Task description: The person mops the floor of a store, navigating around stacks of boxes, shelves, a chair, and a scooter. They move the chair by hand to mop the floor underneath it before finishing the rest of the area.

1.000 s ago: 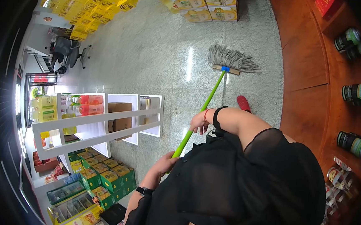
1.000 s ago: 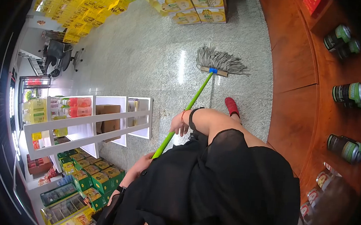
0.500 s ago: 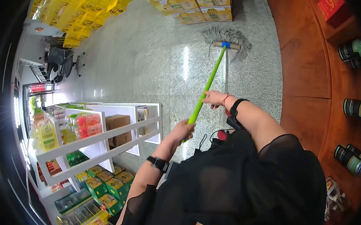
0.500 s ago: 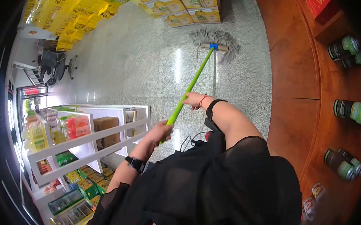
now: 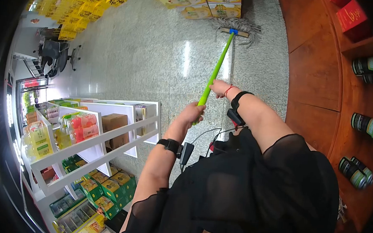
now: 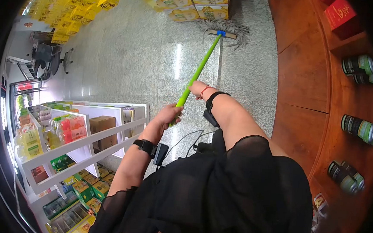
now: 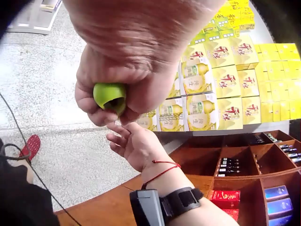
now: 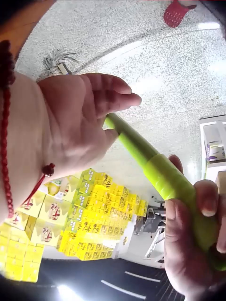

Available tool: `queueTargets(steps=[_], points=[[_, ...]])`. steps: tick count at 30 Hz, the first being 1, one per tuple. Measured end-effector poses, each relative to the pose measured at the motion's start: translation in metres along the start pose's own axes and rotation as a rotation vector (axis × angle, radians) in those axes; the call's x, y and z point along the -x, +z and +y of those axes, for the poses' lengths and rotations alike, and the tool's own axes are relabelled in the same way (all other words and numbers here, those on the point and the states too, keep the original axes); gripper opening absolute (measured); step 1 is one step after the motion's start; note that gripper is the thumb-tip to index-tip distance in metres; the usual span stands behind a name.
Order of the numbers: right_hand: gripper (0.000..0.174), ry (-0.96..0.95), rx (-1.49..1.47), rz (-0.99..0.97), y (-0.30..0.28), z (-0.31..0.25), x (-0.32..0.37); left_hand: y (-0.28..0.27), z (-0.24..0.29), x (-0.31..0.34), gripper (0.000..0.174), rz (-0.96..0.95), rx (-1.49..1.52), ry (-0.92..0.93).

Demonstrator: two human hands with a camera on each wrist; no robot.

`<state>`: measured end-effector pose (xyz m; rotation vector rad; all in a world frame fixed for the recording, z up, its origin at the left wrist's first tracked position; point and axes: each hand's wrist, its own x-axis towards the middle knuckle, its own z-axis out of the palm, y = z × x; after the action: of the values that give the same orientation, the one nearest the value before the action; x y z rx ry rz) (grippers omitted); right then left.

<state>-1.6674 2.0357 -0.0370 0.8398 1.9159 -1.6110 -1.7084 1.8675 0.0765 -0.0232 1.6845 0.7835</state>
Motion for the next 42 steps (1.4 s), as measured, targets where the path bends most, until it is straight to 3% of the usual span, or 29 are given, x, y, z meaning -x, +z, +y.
queueTargets(steps=[5,7,11,15,21,27,35,42], points=[[0.037,-0.064,0.160,-0.143,0.076,0.000,0.028,-0.026,-0.084,0.049,0.018,0.013,0.037,0.002],[0.038,-0.040,0.232,-0.360,0.113,0.000,0.039,-0.039,-0.121,0.079,0.018,0.016,0.050,-0.007],[0.042,-0.009,0.212,-0.484,0.191,-0.007,0.080,-0.060,-0.205,0.142,0.017,0.022,0.132,-0.037],[0.047,0.022,0.214,-0.728,0.266,-0.012,0.110,-0.077,-0.283,0.205,0.015,0.057,0.146,-0.053],[0.051,0.017,0.404,-1.051,0.340,-0.041,0.138,-0.092,-0.359,0.284,0.018,0.168,0.105,-0.017],[0.053,0.046,0.437,-1.026,0.346,-0.069,0.141,-0.118,-0.352,0.285,0.021,0.140,0.087,-0.003],[0.048,-0.030,0.119,-0.736,0.274,-0.088,0.061,-0.170,-0.253,0.203,0.015,0.051,0.061,-0.044],[0.044,-0.032,-0.055,-0.523,0.172,-0.133,-0.017,-0.201,-0.124,0.114,0.012,0.050,0.087,-0.016]])
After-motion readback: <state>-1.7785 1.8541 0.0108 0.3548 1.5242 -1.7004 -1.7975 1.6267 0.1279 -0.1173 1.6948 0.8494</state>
